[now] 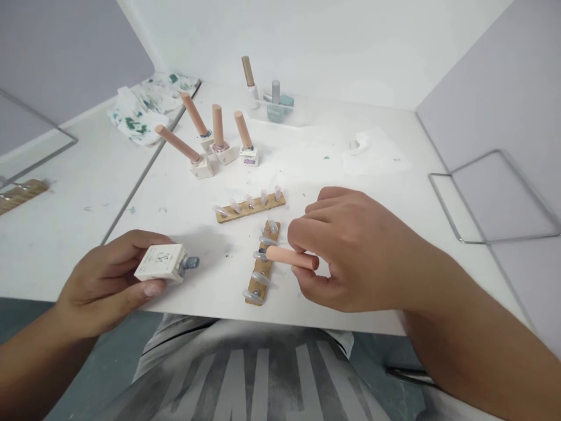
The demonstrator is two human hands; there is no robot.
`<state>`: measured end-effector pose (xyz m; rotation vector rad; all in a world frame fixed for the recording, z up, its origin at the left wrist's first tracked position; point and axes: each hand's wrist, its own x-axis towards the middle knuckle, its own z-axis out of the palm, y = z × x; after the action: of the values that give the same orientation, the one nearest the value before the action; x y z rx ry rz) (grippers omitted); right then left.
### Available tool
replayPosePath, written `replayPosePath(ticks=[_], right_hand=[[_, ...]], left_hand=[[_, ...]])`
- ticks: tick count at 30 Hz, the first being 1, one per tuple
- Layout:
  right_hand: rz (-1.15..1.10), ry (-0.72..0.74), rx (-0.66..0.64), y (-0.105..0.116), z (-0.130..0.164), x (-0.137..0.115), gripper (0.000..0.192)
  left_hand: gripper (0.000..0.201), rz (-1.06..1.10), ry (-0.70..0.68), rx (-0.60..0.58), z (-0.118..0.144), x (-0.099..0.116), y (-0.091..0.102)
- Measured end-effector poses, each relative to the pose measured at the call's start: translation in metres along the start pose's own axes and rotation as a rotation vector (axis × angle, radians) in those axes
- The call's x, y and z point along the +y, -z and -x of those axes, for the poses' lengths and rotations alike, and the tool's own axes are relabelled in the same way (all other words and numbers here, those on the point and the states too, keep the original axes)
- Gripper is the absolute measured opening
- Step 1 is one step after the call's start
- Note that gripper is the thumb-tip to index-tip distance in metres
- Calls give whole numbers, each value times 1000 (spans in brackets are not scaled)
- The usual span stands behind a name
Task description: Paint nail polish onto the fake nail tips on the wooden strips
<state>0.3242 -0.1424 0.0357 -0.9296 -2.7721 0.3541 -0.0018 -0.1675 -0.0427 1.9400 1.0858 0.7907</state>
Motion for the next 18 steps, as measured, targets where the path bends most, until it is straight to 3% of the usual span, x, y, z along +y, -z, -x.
replayPosePath(ticks=[18], right_hand=[[15,-48,-139,1,1,1,13]], left_hand=[[25,28,-68,-54,-2,-4,1]])
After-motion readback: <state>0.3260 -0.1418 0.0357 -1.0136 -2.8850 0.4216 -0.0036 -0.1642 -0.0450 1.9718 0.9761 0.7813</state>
